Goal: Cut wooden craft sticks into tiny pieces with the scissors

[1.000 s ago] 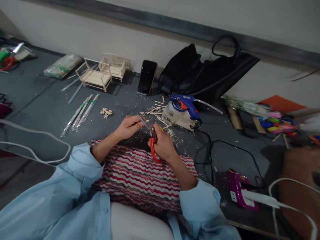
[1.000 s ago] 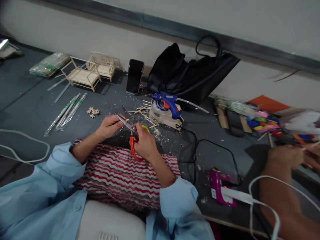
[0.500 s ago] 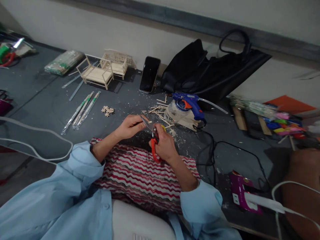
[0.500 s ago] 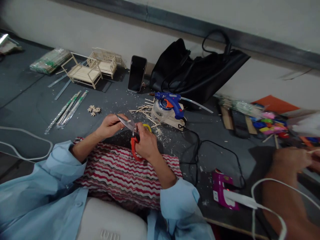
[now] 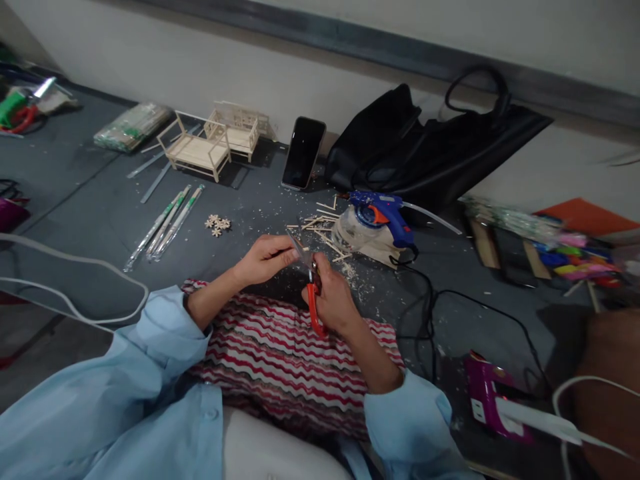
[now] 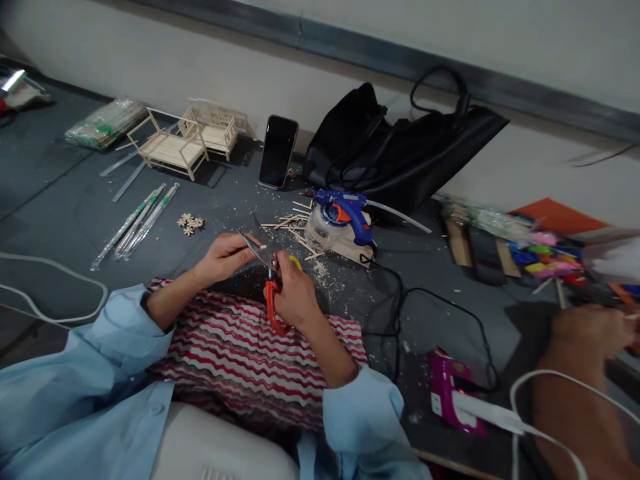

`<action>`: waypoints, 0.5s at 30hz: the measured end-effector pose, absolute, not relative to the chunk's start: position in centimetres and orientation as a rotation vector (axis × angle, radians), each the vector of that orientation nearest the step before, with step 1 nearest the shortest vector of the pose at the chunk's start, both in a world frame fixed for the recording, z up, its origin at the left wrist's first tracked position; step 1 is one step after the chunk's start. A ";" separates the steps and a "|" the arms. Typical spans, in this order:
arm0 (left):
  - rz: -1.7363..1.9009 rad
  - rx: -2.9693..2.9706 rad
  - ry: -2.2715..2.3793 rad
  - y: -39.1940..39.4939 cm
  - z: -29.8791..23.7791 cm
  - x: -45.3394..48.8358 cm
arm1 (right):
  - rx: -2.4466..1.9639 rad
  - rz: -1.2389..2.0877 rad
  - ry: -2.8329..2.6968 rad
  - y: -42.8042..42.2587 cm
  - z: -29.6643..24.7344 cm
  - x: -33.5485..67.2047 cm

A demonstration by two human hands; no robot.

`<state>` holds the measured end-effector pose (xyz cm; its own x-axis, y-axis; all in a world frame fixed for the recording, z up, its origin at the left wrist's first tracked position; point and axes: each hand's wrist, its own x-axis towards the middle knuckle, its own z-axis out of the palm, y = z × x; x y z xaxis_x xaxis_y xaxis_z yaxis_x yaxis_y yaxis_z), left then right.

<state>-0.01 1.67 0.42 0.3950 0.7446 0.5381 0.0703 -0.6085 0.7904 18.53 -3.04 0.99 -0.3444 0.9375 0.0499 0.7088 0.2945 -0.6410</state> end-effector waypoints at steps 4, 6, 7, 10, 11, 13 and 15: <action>1.204 1.960 0.811 1.4 0.5 0.2 | -1.479 0.731 -2.101 -2.8 0.5 18.2; 1.213 1.933 0.861 1.4 0.5 0.4 | -1.491 0.722 -2.072 -2.6 0.4 18.0; 1.220 1.904 0.879 1.4 0.4 0.4 | -1.493 0.727 -2.062 -2.5 0.4 18.0; 1.268 1.659 0.866 1.7 0.0 0.5 | -1.487 0.753 -2.026 -2.4 0.5 18.0; 1.280 1.545 0.821 1.8 -0.1 0.5 | -1.482 0.768 -2.005 -2.4 0.6 18.0; 1.245 1.378 0.697 1.8 -0.3 0.8 | -1.460 0.829 -1.927 -2.5 0.9 18.1; 1.184 1.333 0.606 1.5 -0.1 1.3 | -1.405 0.939 -1.834 -2.7 1.2 18.0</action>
<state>1.33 1.46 -0.13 0.3478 0.8961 0.2758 -0.3006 -0.1720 0.9381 17.95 -2.68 1.17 -0.2266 0.9720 0.0624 0.5174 0.1744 -0.8378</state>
